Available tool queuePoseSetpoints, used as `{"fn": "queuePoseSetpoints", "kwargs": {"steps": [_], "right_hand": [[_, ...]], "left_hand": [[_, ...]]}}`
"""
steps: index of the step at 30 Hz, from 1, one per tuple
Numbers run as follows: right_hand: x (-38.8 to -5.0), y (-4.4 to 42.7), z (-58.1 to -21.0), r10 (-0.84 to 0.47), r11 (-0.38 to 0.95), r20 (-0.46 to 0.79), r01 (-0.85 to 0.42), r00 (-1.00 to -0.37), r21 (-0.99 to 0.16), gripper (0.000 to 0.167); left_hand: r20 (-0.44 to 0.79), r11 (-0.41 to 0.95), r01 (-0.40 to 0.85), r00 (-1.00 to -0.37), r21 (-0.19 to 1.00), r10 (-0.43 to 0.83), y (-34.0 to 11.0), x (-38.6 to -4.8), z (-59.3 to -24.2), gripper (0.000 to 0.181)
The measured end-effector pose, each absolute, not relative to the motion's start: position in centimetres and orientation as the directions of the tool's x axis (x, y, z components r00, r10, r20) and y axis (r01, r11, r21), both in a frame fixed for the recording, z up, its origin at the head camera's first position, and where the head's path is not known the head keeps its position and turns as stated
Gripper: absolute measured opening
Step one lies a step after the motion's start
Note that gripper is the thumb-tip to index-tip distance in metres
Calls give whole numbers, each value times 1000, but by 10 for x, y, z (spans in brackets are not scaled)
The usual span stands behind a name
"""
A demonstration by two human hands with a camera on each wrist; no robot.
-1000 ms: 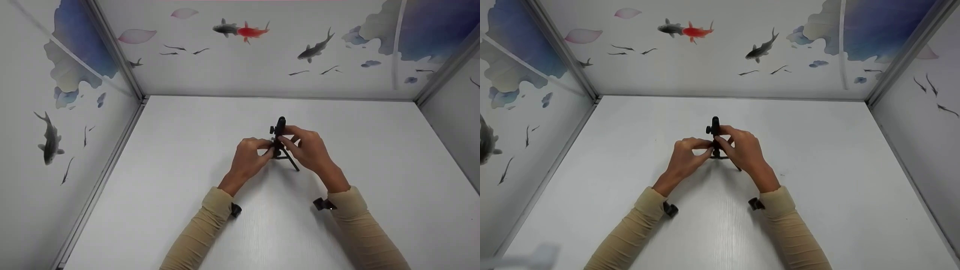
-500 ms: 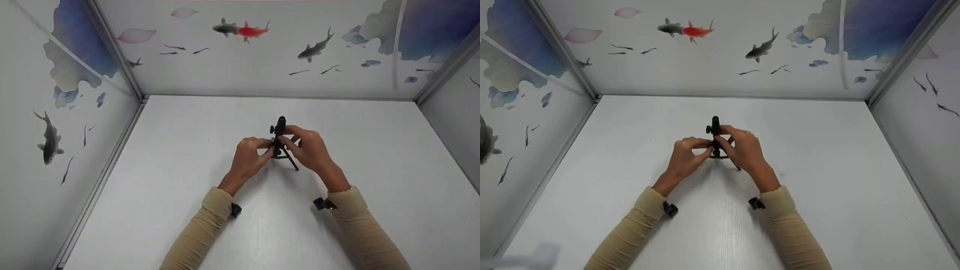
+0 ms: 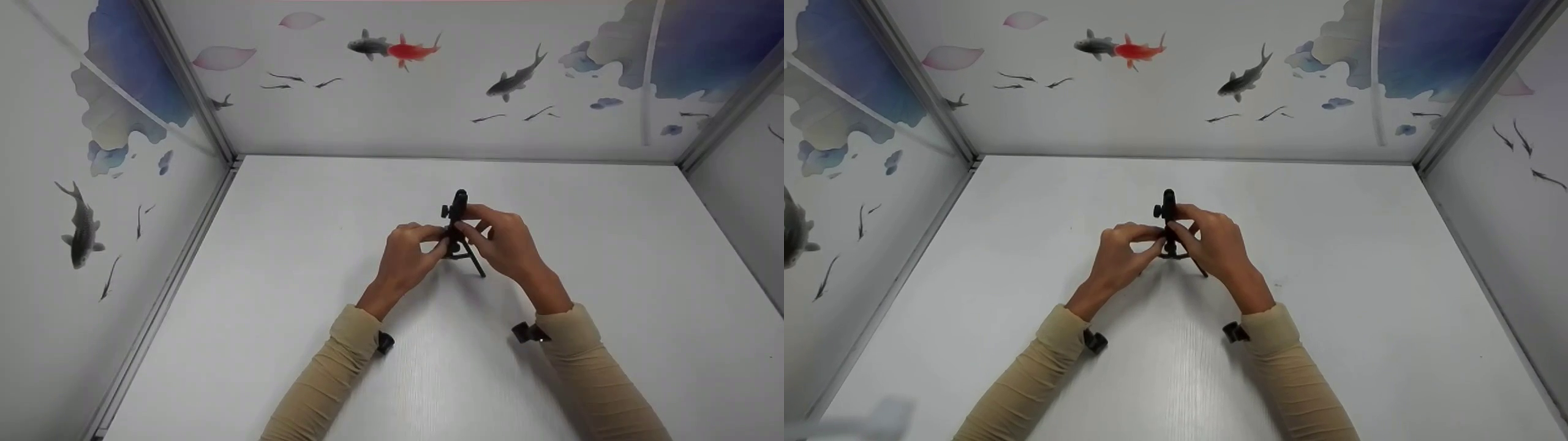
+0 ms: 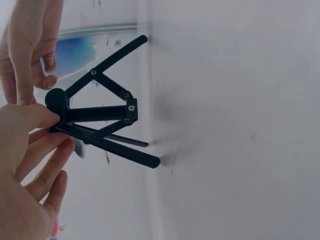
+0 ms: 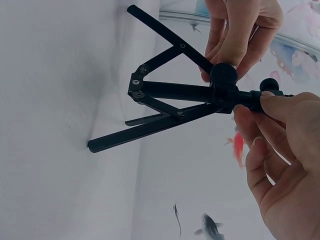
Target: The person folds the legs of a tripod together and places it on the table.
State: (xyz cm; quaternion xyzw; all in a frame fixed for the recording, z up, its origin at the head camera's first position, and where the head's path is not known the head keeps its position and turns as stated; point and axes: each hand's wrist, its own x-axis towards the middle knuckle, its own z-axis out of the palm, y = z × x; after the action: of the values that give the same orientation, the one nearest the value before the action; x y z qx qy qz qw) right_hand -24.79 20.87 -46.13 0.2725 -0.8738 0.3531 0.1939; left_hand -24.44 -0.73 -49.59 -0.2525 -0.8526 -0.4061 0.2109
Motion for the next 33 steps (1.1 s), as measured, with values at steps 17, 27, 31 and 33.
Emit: {"fn": "queuePoseSetpoints", "kwargs": {"steps": [17, 27, 31, 33], "right_hand": [[-247, 209, -460, -339, 605, 528, -610, -778, -512, 29], [-247, 208, -459, -337, 603, 519, -603, -786, -521, 29], [-247, 208, -459, -338, 606, 522, -605, -783, -516, 29], [-247, 209, -460, -337, 607, 523, -606, -782, -514, 29]], "left_hand": [[572, 547, 604, -780, 580, 256, -7, -244, -494, 18], [583, 545, 608, -775, 578, 246, -7, -243, -494, 18], [593, 541, 616, -767, 573, 246, -7, -242, -493, 17], [594, 541, 617, -766, 571, 247, -7, -242, -493, 17]]}}
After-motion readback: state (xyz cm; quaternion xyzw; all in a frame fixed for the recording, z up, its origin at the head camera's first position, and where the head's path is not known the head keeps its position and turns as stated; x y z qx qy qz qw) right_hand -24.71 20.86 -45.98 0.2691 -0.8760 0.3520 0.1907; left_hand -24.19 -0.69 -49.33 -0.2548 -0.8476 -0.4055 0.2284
